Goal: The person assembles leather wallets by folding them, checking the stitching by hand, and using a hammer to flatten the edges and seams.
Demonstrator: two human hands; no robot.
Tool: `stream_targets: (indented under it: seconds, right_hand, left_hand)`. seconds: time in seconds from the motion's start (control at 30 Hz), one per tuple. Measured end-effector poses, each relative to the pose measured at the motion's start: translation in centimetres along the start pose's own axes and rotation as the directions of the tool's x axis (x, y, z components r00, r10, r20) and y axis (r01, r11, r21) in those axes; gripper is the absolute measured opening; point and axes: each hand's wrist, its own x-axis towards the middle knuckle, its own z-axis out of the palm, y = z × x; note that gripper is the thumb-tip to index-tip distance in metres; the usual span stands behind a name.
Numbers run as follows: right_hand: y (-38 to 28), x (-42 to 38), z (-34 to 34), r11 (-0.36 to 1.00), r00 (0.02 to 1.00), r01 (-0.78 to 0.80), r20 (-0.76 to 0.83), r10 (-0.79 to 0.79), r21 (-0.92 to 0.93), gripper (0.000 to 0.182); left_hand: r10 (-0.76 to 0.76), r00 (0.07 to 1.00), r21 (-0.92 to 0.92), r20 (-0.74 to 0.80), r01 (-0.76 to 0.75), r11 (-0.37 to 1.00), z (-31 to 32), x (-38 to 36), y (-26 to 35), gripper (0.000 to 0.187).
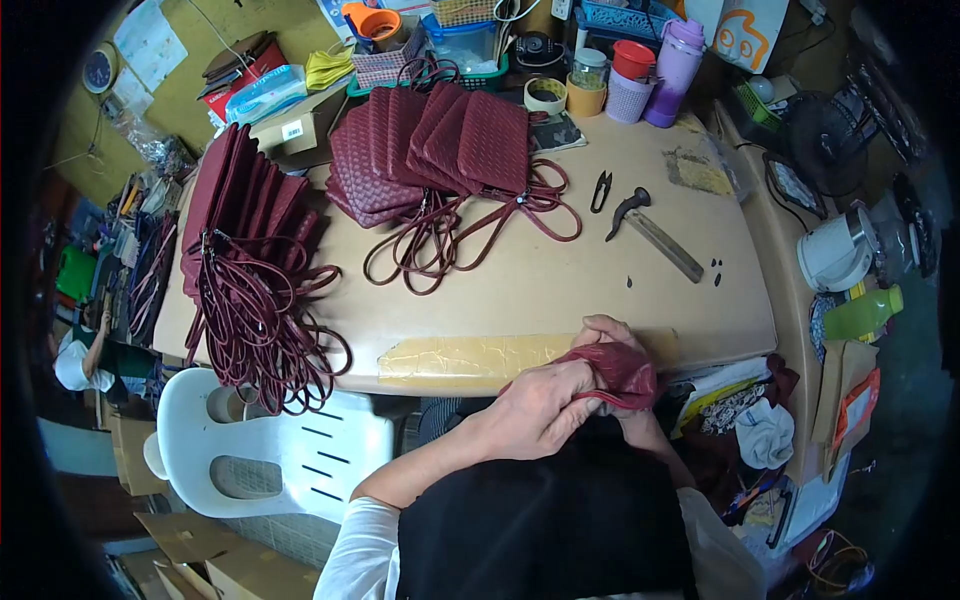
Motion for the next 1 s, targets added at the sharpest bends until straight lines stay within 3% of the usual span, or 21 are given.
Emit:
stream_targets:
  seconds: [0.07, 0.1, 0.13, 0.17, 0.27, 0.47, 0.53, 0.57, 0.6, 0.67, 0.73, 0.8, 0.83, 0.87, 0.93, 0.97, 1.0]
  right_hand:
    - [-0.2, -0.6, -0.8, 0.975, 0.995, -0.101, 0.009, 0.101, 0.2, 0.042]
    - [-1.2, -0.2, -0.3, 0.975, 0.994, -0.105, 0.008, 0.106, 0.197, 0.042]
    - [-2.9, 0.5, 0.5, 0.924, 0.991, 0.137, 0.047, -0.129, -0.357, 0.039]
    - [-4.3, 1.1, 1.2, 0.533, 0.932, 0.342, 0.206, -0.298, -0.774, 0.035]
    - [-5.7, 2.1, 2.8, 0.628, 0.921, 0.388, 0.258, -0.292, -0.675, 0.031]
    - [-5.8, 2.0, 2.7, 0.571, 0.953, 0.299, 0.209, -0.22, -0.764, 0.028]
    - [-5.8, 1.9, 3.0, 0.562, 0.956, 0.28, 0.171, -0.241, -0.778, 0.026]
    - [-6.1, 1.9, 3.2, 0.537, 0.974, 0.22, 0.155, -0.165, -0.814, 0.025]
    - [-6.3, 1.9, 3.3, 0.505, 0.987, 0.162, 0.135, -0.09, -0.848, 0.024]
    - [-5.5, 2.0, 3.0, 0.471, 0.981, 0.19, 0.15, -0.122, -0.861, 0.024]
    - [-4.4, 2.0, 2.7, 0.435, 0.974, 0.217, 0.165, -0.153, -0.874, 0.024]
    - [-3.4, 2.2, 3.0, 0.502, 0.916, 0.229, 0.009, -0.402, -0.834, 0.025]
    - [-2.7, 2.2, 3.9, 0.554, 0.896, 0.124, -0.147, -0.419, -0.823, 0.022]
    - [-2.5, 2.5, 3.9, 0.552, 0.894, 0.13, -0.143, -0.424, -0.824, 0.022]
    - [-1.8, 3.1, 3.5, 0.767, 0.905, 0.154, -0.223, -0.363, -0.623, 0.02]
    - [-1.9, 3.2, 2.9, 0.928, 0.951, 0.124, -0.225, -0.212, -0.35, 0.016]
    - [-1.6, 3.4, 2.8, 0.928, 0.952, 0.129, -0.219, -0.215, -0.35, 0.016]
  left_hand:
    - [-0.104, 0.994, -0.127, 0.016, 0.105, 0.986, -0.1, -0.2, 0.0, 0.016]
    - [-0.133, 0.99, -0.159, 0.04, 0.138, 0.978, -0.4, -0.3, 0.0, 0.02]
    - [-0.131, 0.991, -0.162, 0.036, 0.135, 0.977, -0.5, -0.2, -0.1, 0.02]
    - [-0.151, 0.988, -0.185, 0.035, 0.155, 0.97, -0.5, -0.1, -0.2, 0.022]
    - [-0.142, 0.989, -0.183, 0.038, 0.147, 0.972, -0.1, -0.2, -0.5, 0.025]
    - [-0.181, 0.976, -0.191, 0.125, 0.202, 0.961, -0.2, -0.2, 0.5, 0.026]
    - [-0.13, 0.962, -0.074, 0.24, 0.152, 0.986, -1.1, 0.0, 1.5, 0.027]
    - [-0.134, 0.945, 0.034, 0.298, 0.13, 0.991, -1.3, 0.1, 1.9, 0.03]
    - [-0.134, 0.945, 0.037, 0.297, 0.129, 0.991, -1.1, 0.0, 1.9, 0.03]
    - [0.03, 0.968, 0.194, 0.248, -0.08, 0.978, -0.2, -0.3, 1.9, 0.024]
    - [0.072, 0.957, 0.255, 0.279, -0.146, 0.956, 0.5, 0.1, 1.9, 0.02]
    - [0.144, 0.969, 0.243, 0.2, -0.191, 0.951, 0.8, 0.7, 1.9, 0.022]
    - [0.147, 0.969, 0.244, 0.201, -0.194, 0.95, 1.2, 0.8, 2.0, 0.022]
    - [0.157, 0.975, 0.274, 0.157, -0.196, 0.942, 1.8, 0.9, 1.9, 0.022]
    - [0.168, 0.979, 0.308, 0.113, -0.195, 0.931, 1.8, 1.1, 2.0, 0.021]
    - [0.159, 0.979, 0.26, 0.13, -0.188, 0.947, 1.5, 1.2, 2.1, 0.02]
    - [0.151, 0.978, 0.213, 0.145, -0.18, 0.96, 1.3, 1.3, 2.1, 0.018]
